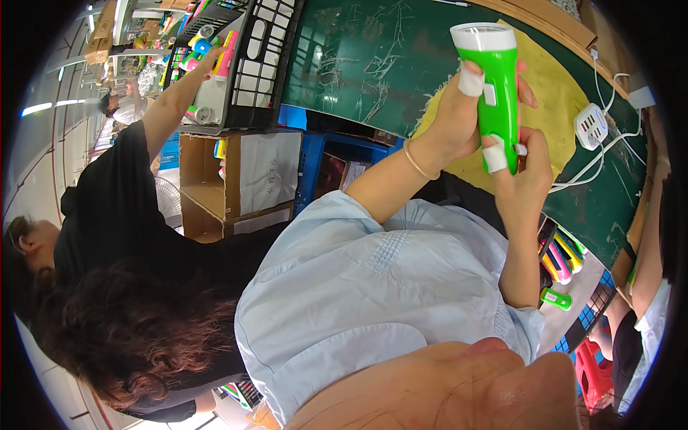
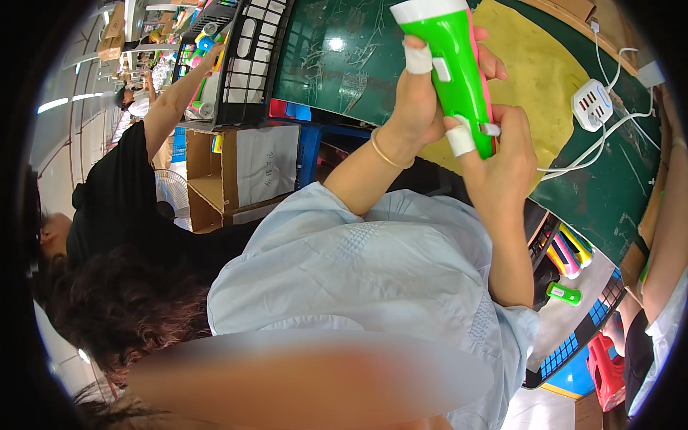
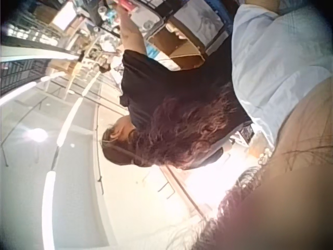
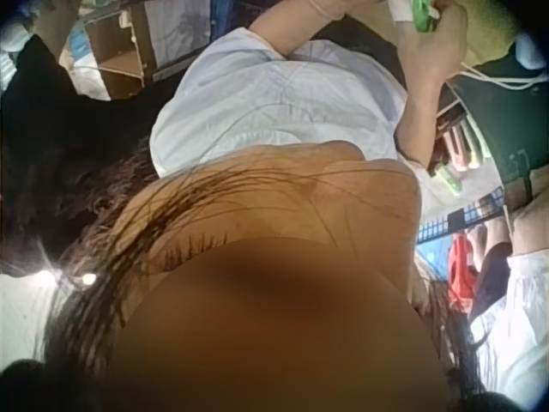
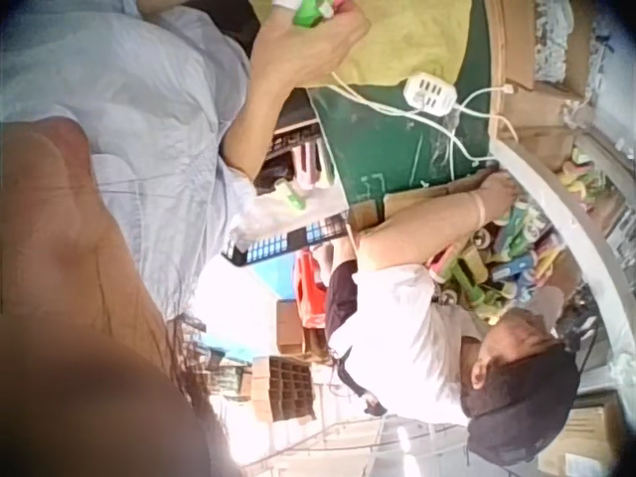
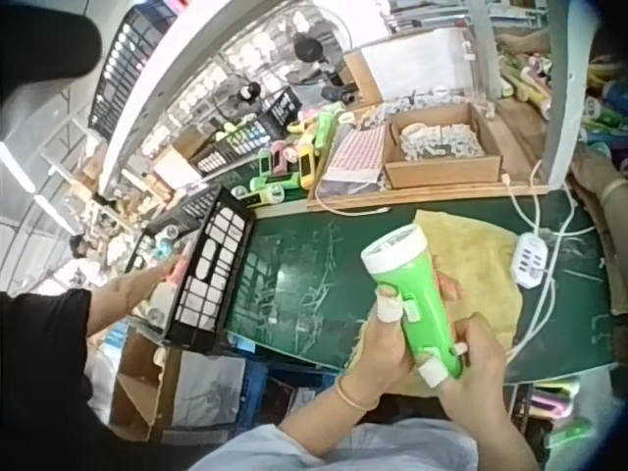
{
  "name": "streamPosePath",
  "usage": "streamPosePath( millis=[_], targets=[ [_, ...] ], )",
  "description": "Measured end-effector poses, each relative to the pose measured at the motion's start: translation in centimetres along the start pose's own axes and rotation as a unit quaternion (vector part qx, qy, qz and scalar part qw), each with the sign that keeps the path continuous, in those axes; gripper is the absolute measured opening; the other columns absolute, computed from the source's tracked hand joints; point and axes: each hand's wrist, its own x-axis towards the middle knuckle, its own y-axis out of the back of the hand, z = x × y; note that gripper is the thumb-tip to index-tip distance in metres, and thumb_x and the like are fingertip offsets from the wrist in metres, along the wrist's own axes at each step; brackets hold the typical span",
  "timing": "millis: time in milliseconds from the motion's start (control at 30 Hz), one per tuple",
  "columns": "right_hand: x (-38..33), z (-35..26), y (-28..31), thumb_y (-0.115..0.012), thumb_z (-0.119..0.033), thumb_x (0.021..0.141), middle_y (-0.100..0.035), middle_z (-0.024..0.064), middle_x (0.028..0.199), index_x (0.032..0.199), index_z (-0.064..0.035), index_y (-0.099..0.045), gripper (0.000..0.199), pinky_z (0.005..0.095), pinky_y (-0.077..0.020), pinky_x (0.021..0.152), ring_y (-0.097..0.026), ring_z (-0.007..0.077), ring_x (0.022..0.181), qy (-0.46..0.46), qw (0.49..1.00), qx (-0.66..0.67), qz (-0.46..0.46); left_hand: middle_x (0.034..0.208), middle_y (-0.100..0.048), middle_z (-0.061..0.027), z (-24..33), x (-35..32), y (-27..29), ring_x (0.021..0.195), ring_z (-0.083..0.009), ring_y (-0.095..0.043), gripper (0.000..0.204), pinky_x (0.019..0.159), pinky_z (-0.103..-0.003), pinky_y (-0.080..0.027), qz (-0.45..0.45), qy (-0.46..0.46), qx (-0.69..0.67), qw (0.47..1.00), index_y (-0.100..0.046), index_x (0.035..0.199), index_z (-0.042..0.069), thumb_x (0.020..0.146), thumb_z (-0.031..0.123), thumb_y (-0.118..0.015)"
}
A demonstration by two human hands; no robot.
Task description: Testing multiple hand-held flashlights for functionality by turning them on and off.
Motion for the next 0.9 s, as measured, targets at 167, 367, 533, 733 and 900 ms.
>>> streamPosePath(
  millis=[167,367,533,733,900],
  targets=[
    [0.6,1.8,2.9,-0.047,-0.019,0.089,-0.051,0.0077,0.086,0.094,0.0034,-0.052,0.024,0.0225,-0.0387,0.064,-0.048,0.0122,0.077,0.010,0.982,0.157,-0.106,0.089,-0.053,-0.0096,1.2,0.6,0.8,0.073,-0.0212,-0.056,0.052,0.070,-0.040,-0.048,0.033,0.053,-0.145,0.988,-0.039,0.114,0.003,0.089,0.048,-0.040],
    [0.3,2.8,4.2,-0.046,-0.010,0.087,-0.056,0.0038,0.078,0.090,0.0017,-0.053,0.014,0.0220,-0.0392,0.069,-0.050,0.0098,0.074,-0.066,0.955,0.254,-0.140,0.082,-0.053,-0.0088,1.1,0.1,0.9,0.068,-0.0180,-0.057,0.037,0.059,-0.033,-0.050,0.012,0.124,-0.035,0.992,-0.039,0.113,0.001,0.083,0.015,-0.056],
    [0.2,2.6,4.8,-0.048,-0.005,0.085,-0.056,0.0040,0.079,0.090,0.0021,-0.054,0.011,0.0215,-0.0391,0.070,-0.050,0.0093,0.075,-0.036,0.974,0.215,-0.055,0.094,-0.052,-0.0090,1.4,-0.4,0.8,0.077,-0.0162,-0.057,0.048,0.068,-0.030,-0.050,-0.010,0.137,0.136,0.981,-0.034,0.117,0.000,0.078,0.009,-0.060],
    [2.4,0.9,4.9,-0.053,-0.010,0.085,-0.050,0.0000,0.069,0.084,0.0021,-0.055,0.012,0.0193,-0.0356,0.058,-0.045,0.0077,0.063,0.049,0.981,0.187,-0.033,0.096,-0.052,-0.0073,1.3,-0.2,0.3,0.084,-0.0147,-0.055,0.061,0.073,-0.029,-0.048,-0.052,0.065,0.335,0.939,-0.035,0.118,-0.001,0.068,0.012,-0.069],
    [3.6,0.2,4.1,-0.058,-0.009,0.081,-0.039,0.0051,0.057,0.080,0.0011,-0.057,0.011,0.0245,-0.0275,0.045,-0.033,0.0096,0.051,0.064,0.997,-0.001,-0.041,0.089,-0.053,-0.0066,1.1,-0.3,0.0,0.079,-0.0130,-0.053,0.060,0.070,-0.028,-0.045,-0.020,0.083,0.419,0.904,-0.041,0.110,-0.001,0.062,0.016,-0.072]
  ],
)
